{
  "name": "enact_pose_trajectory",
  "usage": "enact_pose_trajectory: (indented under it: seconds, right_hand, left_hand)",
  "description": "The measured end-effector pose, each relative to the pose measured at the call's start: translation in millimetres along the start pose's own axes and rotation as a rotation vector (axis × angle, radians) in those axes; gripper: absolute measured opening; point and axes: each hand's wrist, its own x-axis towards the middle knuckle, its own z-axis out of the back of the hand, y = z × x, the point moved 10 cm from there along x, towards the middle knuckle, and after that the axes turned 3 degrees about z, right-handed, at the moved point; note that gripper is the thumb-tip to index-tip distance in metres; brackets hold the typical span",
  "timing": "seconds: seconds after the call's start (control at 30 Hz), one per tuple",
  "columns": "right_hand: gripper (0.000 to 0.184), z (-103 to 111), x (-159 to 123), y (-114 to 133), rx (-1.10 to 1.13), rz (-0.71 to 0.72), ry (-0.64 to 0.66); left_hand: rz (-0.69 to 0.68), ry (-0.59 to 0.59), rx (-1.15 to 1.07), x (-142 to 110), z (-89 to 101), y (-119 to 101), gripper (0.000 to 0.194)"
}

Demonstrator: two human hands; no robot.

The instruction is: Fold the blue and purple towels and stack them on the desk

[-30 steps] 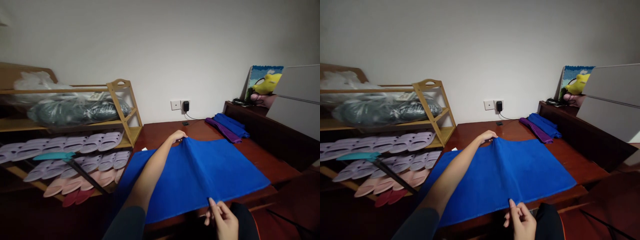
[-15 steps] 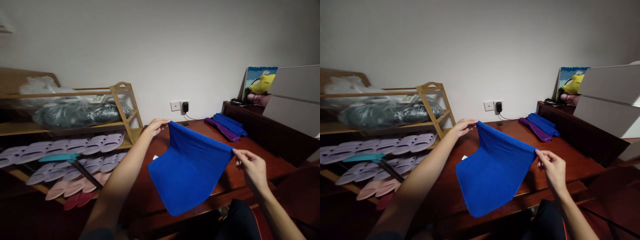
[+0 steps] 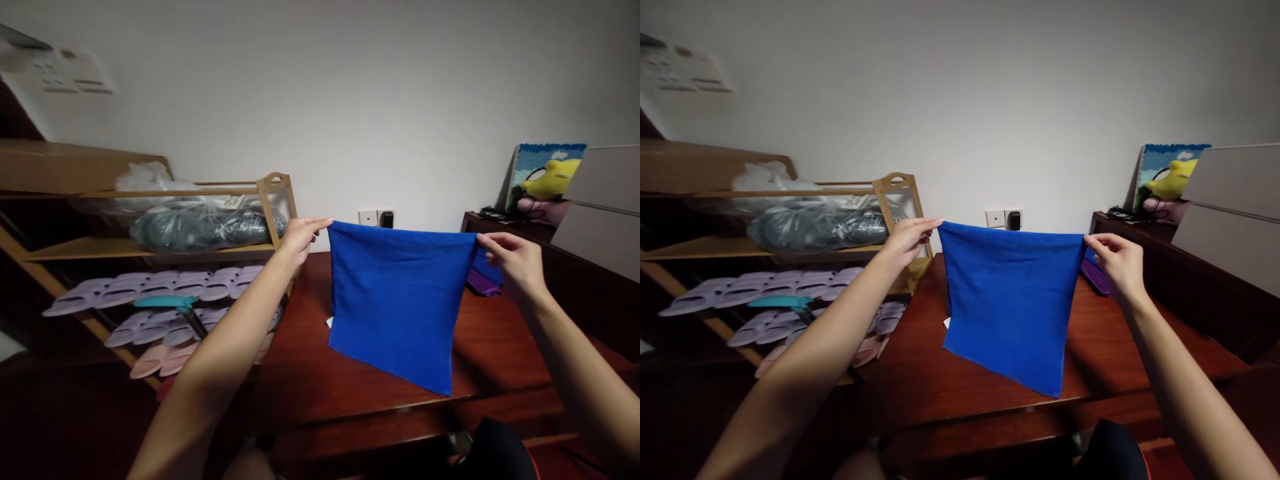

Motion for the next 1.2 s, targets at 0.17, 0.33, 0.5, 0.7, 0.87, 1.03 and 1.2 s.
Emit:
enact_pose_trajectory:
  seconds: [0.17,0.33,0.5,0.7,0.87,1.03,1.2]
  right_hand:
    - [0.041,-17.5,15.8,14.8,-0.028,0.026,0.070]
    - [0.035,-26.5,20.9,30.1,0.082,0.043,0.047]
    - [0.044,-32.5,20.0,49.5,0.140,0.115,0.066]
    - [0.030,-34.8,20.9,60.4,0.062,0.130,0.137]
    - [0.035,-30.0,22.8,68.4,0.101,0.156,0.119]
    - [0.033,-23.9,22.3,70.2,0.102,0.152,0.070]
    - [0.035,-29.0,19.4,80.6,-0.017,0.199,0.149]
  left_hand:
    - [0.003,0.026,0.035,-2.5,7.7,-15.8,0.029]
    - [0.006,0.003,0.104,-2.2,16.2,-23.7,0.023]
    - [0.055,0.015,-0.001,-0.4,17.7,-23.7,0.022]
    - [0.068,0.028,-0.030,-0.7,21.8,-31.2,0.017]
    - [0.032,0.125,0.024,-2.9,15.3,-40.7,0.026]
    - [-0.020,0.114,0.158,-5.1,11.4,-48.3,0.022]
    - [-0.137,0.090,0.309,-8.0,8.5,-62.3,0.016]
